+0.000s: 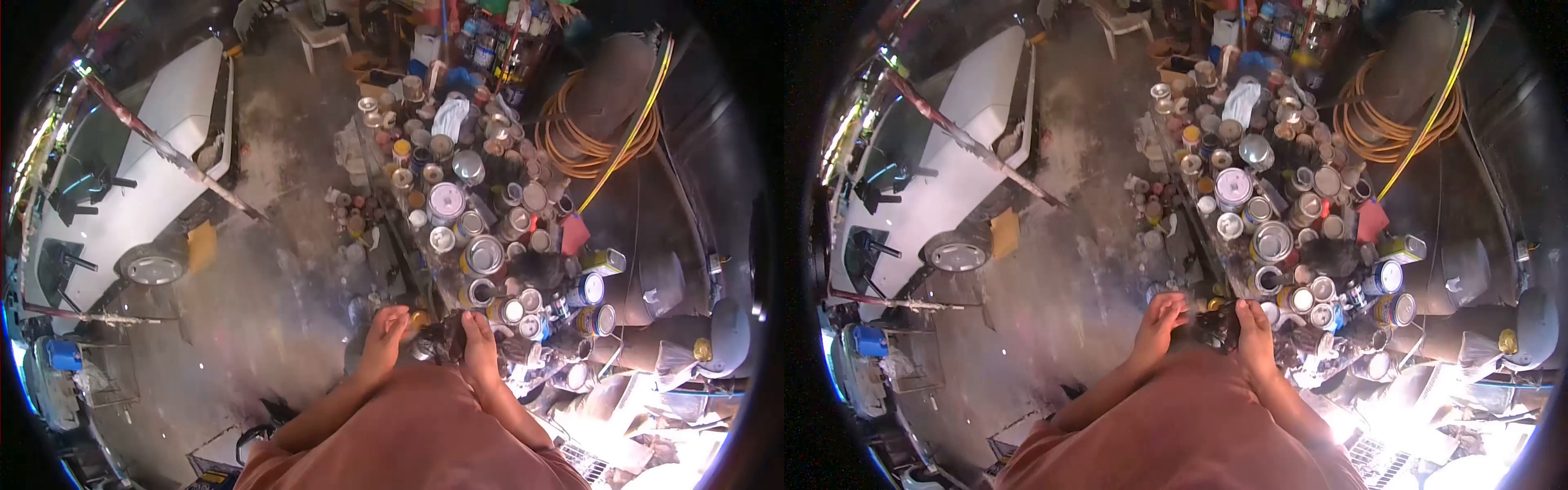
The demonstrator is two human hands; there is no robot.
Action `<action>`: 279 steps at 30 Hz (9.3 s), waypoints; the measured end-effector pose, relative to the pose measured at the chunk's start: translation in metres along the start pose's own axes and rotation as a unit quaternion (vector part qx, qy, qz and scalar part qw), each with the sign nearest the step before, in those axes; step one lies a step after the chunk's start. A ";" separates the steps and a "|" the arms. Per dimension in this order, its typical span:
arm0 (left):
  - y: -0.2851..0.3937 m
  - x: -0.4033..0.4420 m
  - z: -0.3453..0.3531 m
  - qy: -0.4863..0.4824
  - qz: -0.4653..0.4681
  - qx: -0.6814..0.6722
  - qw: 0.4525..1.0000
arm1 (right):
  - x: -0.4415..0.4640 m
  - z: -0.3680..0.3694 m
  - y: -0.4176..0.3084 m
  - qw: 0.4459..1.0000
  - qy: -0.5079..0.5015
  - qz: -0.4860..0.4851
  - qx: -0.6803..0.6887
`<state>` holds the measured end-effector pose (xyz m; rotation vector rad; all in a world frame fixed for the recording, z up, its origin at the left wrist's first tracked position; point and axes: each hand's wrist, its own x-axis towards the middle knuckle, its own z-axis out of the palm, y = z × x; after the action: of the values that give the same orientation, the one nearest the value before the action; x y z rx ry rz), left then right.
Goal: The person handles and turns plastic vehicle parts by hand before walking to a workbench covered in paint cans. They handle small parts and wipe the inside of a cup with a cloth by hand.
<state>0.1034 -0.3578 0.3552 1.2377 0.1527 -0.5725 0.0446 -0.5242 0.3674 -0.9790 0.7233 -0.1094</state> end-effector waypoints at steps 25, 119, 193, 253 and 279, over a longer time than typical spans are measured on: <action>0.040 -0.005 0.000 -0.342 0.027 0.308 0.887 | 0.014 0.004 -0.005 0.993 -0.061 0.037 -0.093; -0.127 -0.271 -0.108 -0.969 -0.034 0.240 0.035 | -0.348 0.221 0.412 0.448 0.780 -0.257 0.353; -0.183 -0.338 -0.056 -0.946 -0.172 0.223 0.160 | -0.405 0.141 0.335 0.306 0.944 -0.119 -0.004; 0.066 -0.174 -0.269 -0.954 0.137 0.106 0.246 | -0.378 0.468 0.309 0.464 0.812 -0.097 -0.341; 0.060 -0.103 -0.203 -0.892 0.154 0.205 0.373 | -0.332 0.392 0.308 0.514 0.795 -0.228 -0.227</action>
<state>0.0841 -0.1241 0.3795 0.3936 -2.1667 -1.3530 -0.0426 0.0652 0.4303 -1.4116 2.2499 -1.5413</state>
